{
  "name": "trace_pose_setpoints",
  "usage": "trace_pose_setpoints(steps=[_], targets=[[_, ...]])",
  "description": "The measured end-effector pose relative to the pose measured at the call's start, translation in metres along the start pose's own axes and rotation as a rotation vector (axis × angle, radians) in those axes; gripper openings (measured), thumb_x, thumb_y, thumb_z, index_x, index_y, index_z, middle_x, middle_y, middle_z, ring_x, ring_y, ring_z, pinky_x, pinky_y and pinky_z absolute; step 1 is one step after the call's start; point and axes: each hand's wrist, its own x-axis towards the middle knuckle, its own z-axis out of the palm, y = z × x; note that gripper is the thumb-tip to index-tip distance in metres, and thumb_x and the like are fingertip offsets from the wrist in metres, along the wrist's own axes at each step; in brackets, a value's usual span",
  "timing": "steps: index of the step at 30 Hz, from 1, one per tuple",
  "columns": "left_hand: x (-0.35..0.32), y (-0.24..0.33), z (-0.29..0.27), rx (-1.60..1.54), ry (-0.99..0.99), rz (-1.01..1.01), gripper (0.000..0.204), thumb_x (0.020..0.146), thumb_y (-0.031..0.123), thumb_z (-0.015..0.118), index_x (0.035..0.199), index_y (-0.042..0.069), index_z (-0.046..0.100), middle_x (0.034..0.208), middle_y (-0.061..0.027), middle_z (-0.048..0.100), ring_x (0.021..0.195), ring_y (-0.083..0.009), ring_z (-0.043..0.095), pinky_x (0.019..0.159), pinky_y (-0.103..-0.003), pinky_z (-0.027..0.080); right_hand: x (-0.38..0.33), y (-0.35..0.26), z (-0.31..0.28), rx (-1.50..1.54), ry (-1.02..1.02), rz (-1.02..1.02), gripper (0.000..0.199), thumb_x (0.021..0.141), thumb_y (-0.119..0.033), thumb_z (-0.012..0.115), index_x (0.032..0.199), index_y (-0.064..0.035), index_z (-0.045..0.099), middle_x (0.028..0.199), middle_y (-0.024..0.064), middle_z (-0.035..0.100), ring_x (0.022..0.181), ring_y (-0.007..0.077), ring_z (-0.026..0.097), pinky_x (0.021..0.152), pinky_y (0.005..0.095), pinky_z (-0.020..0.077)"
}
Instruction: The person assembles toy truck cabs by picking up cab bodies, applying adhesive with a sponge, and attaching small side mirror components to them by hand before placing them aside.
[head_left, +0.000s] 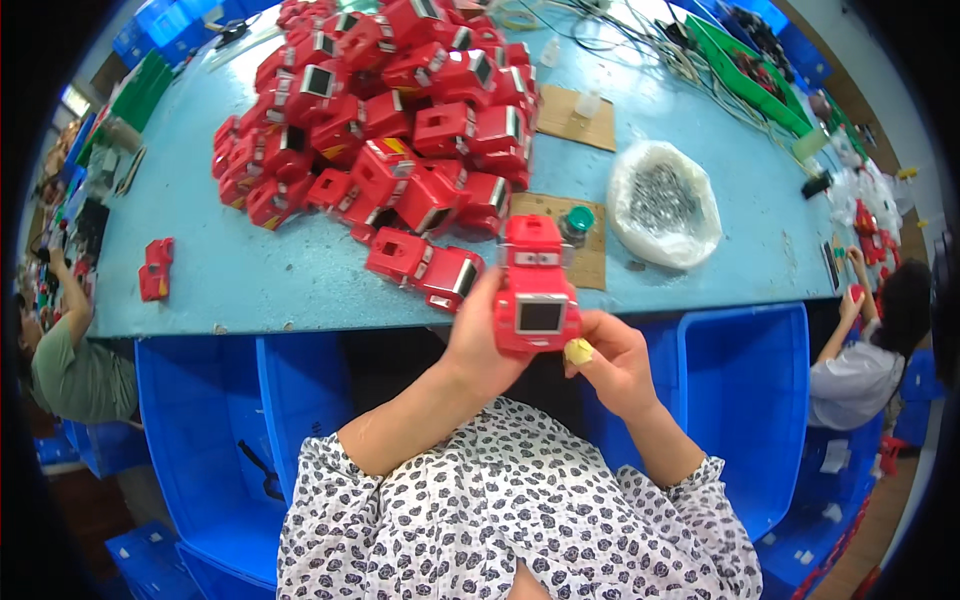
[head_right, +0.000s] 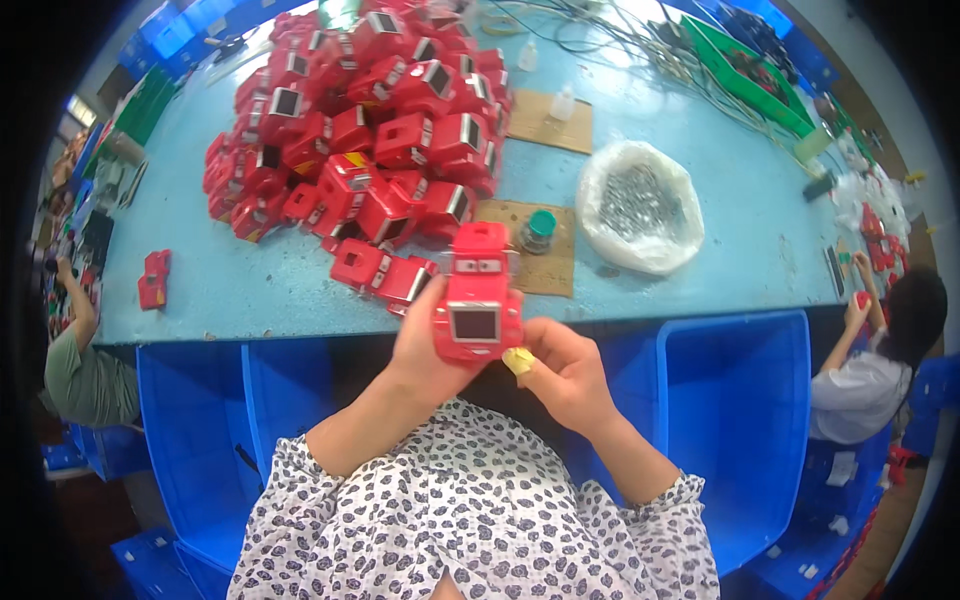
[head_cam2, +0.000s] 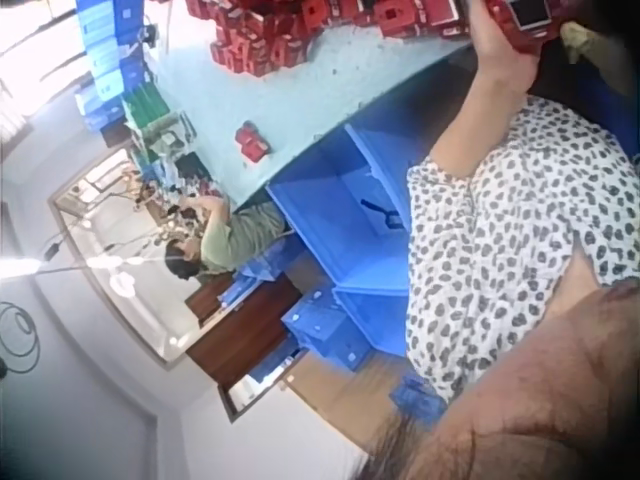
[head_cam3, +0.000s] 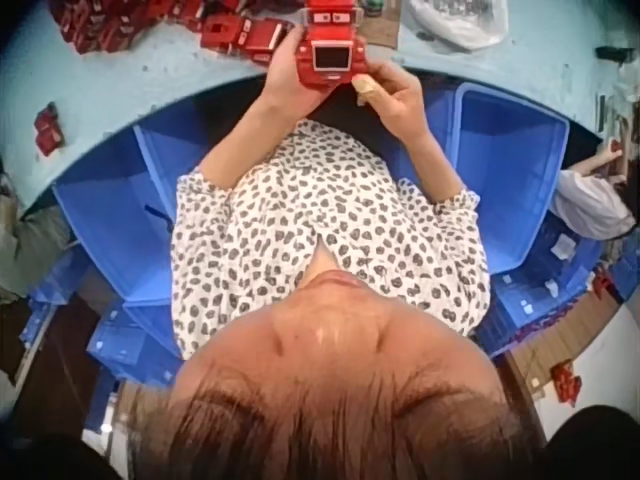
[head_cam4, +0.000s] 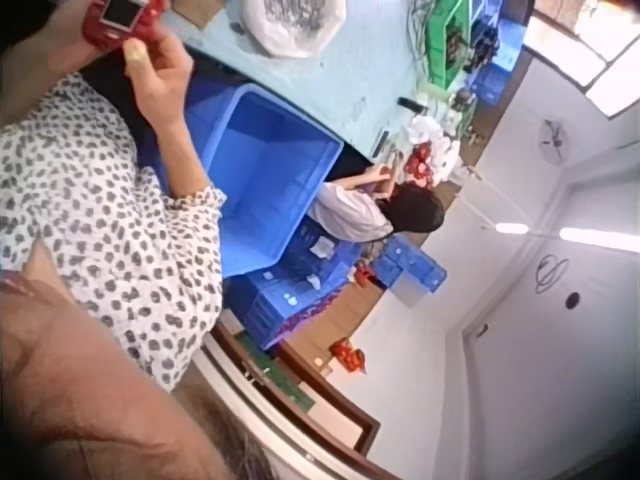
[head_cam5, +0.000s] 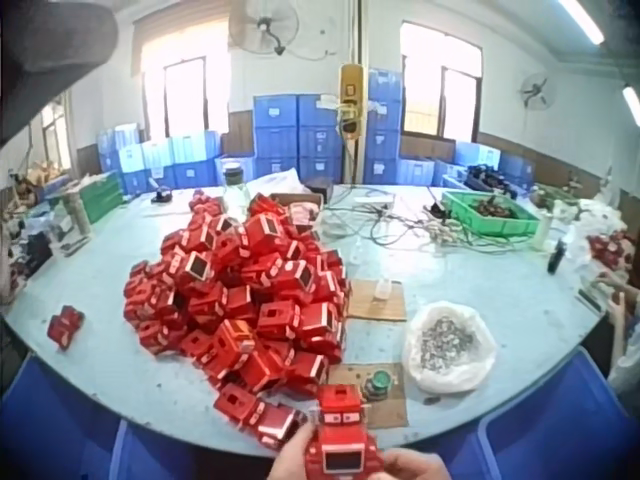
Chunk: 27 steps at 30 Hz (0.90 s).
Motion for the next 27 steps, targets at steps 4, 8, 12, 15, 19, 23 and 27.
trace_pose_setpoints(steps=[4, 8, 12, 15, 19, 23, 27], targets=[[-0.018, 0.017, 0.011, 0.196, -0.071, 0.083, 0.054, 0.102, 0.047, 0.035, 0.137, 0.007, 0.043, 0.126, -0.0118, 0.059, 0.116, -0.0249, 0.059, 0.098, -0.040, 0.047, 0.010, -0.003, 0.005, 0.372, -0.135, 0.022, 0.017, 0.091, -0.013, 0.059, 0.096, 0.0022, 0.059, 0.080, 0.0087, 0.062, 0.064, 0.0153, 0.056, 0.055, 0.0271, 0.0455], [-0.069, 0.076, 0.007, 0.729, -0.211, 0.337, 0.057, 0.089, 0.019, 0.069, 0.137, 0.008, 0.041, 0.123, -0.0063, 0.057, 0.114, -0.0138, 0.055, 0.099, -0.031, 0.044, 0.017, -0.021, 0.017, 0.332, -0.353, 0.055, 0.029, 0.088, -0.021, 0.062, 0.099, 0.0056, 0.059, 0.079, 0.0112, 0.061, 0.061, 0.0148, 0.054, 0.051, 0.0266, 0.0416], [-0.139, 0.134, -0.025, 1.177, -0.001, 0.753, 0.068, 0.074, 0.011, 0.082, 0.131, 0.007, 0.044, 0.117, -0.0050, 0.058, 0.110, -0.0127, 0.055, 0.096, -0.031, 0.045, 0.036, -0.017, 0.052, 0.269, -0.609, 0.152, 0.032, 0.092, -0.009, 0.059, 0.119, 0.0077, 0.056, 0.084, 0.0073, 0.060, 0.067, 0.0105, 0.053, 0.062, 0.0245, 0.0435], [-0.172, 0.177, -0.064, 1.074, 0.629, 0.980, 0.056, 0.075, 0.013, 0.081, 0.120, 0.003, 0.049, 0.110, -0.0068, 0.059, 0.100, -0.0152, 0.060, 0.087, -0.028, 0.049, 0.051, -0.008, 0.062, 0.073, -0.631, 0.167, 0.035, 0.092, -0.006, 0.063, 0.124, 0.0049, 0.055, 0.086, 0.0003, 0.053, 0.075, 0.0058, 0.049, 0.064, 0.0224, 0.0405], [-0.193, 0.261, -0.162, 1.465, 1.266, 1.397, 0.051, 0.072, 0.023, 0.087, 0.105, 0.002, 0.055, 0.096, -0.0068, 0.059, 0.088, -0.0149, 0.056, 0.080, -0.029, 0.047, 0.056, -0.007, 0.057, 0.012, -0.622, 0.234, 0.031, 0.093, -0.007, 0.062, 0.122, 0.0027, 0.058, 0.088, -0.0001, 0.058, 0.077, 0.0047, 0.051, 0.065, 0.0210, 0.0420], [-0.214, 0.315, -0.215, 1.715, 1.564, 1.432, 0.059, 0.070, 0.038, 0.087, 0.105, 0.000, 0.057, 0.098, -0.0156, 0.062, 0.091, -0.0284, 0.059, 0.084, -0.039, 0.048, 0.066, -0.017, 0.038, -0.181, -0.331, 0.176, 0.019, 0.092, -0.009, 0.058, 0.108, 0.0011, 0.064, 0.080, 0.0046, 0.063, 0.069, 0.0092, 0.059, 0.063, 0.0229, 0.0485], [-0.219, 0.354, -0.219, 2.006, 1.917, 1.170, 0.066, 0.073, 0.051, 0.079, 0.111, 0.002, 0.059, 0.109, -0.0211, 0.062, 0.103, -0.0396, 0.055, 0.092, -0.046, 0.044, 0.093, -0.032, -0.029, -0.470, 0.166, -0.066, 0.018, 0.090, -0.010, 0.055, 0.102, -0.0009, 0.065, 0.069, 0.0014, 0.060, 0.059, 0.0067, 0.054, 0.053, 0.0207, 0.0397]])
